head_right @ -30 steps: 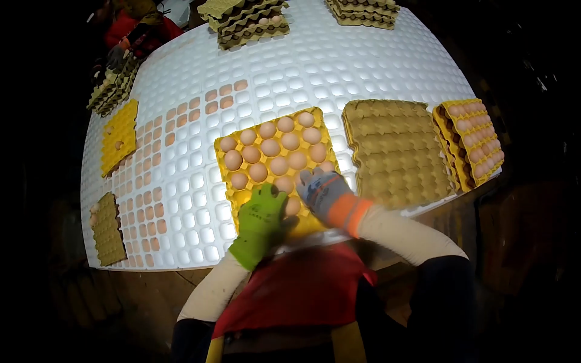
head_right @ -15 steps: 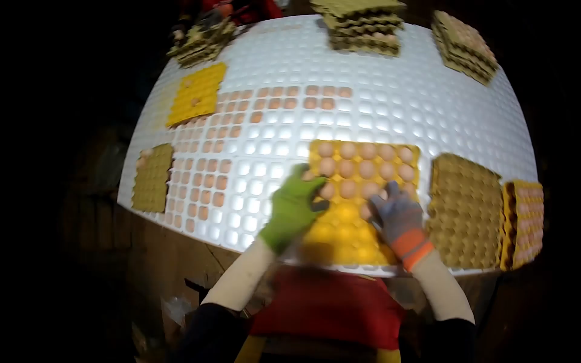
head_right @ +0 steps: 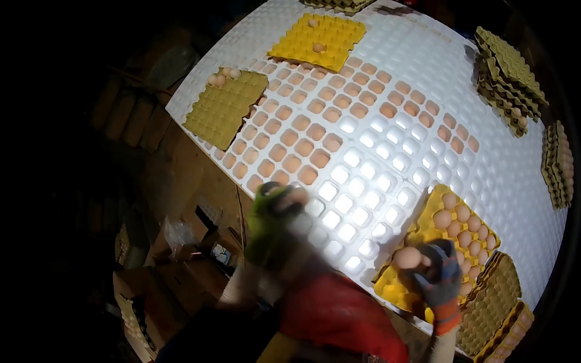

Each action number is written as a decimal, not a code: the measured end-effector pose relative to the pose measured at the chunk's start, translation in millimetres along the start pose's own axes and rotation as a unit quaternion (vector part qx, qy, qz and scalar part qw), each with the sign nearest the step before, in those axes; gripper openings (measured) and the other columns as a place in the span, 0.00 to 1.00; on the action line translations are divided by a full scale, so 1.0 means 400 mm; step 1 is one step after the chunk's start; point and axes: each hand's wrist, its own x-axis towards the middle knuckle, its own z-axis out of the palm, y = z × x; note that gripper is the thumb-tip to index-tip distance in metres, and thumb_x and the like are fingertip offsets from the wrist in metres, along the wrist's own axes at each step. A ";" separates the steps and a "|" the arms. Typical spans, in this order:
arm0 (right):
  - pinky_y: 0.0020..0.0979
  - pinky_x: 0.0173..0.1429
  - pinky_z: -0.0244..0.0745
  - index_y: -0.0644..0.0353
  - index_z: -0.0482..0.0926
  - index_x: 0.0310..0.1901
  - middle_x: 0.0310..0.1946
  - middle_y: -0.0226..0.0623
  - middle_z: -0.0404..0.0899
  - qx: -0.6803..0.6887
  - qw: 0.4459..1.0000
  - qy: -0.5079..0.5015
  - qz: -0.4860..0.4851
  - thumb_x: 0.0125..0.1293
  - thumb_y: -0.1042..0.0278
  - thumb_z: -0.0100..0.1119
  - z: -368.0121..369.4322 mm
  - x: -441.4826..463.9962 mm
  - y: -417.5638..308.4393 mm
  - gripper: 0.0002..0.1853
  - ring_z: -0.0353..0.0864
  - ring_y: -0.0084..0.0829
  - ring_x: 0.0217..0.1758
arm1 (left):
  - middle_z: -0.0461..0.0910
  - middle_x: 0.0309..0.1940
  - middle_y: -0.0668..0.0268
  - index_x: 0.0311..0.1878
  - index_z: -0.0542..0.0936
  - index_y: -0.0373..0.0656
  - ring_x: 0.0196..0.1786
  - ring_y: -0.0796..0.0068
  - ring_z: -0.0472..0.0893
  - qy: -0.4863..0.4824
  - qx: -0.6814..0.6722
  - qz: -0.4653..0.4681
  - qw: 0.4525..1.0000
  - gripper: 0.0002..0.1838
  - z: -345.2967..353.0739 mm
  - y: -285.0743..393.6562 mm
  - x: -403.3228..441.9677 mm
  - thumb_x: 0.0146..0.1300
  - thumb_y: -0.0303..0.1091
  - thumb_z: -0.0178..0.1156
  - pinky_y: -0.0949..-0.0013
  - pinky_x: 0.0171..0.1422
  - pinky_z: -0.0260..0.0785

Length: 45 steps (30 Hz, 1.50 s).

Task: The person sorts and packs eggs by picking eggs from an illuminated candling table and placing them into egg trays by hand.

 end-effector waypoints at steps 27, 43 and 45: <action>0.24 0.56 0.79 0.61 0.82 0.59 0.53 0.29 0.83 0.344 0.925 -0.081 0.141 0.66 0.79 0.69 0.475 0.426 -0.350 0.20 0.84 0.25 0.51 | 0.80 0.62 0.53 0.68 0.79 0.39 0.63 0.52 0.78 -0.189 0.091 0.207 0.956 0.24 0.047 -0.132 -0.076 0.69 0.28 0.60 0.49 0.68 0.68; 0.36 0.58 0.82 0.62 0.83 0.55 0.51 0.45 0.83 0.264 0.933 0.182 0.164 0.66 0.78 0.68 0.075 0.036 -0.198 0.15 0.85 0.43 0.54 | 0.82 0.60 0.51 0.60 0.81 0.32 0.61 0.53 0.82 -0.163 -0.026 0.308 0.937 0.16 0.186 0.083 -0.030 0.71 0.23 0.61 0.58 0.65 0.75; 0.38 0.49 0.84 0.61 0.84 0.53 0.50 0.44 0.84 0.116 0.931 0.202 0.280 0.60 0.79 0.70 -0.048 -0.164 -0.108 0.18 0.86 0.41 0.51 | 0.86 0.52 0.53 0.56 0.84 0.34 0.56 0.52 0.84 -0.251 -0.099 0.310 0.912 0.14 0.287 0.230 -0.074 0.67 0.20 0.62 0.58 0.62 0.77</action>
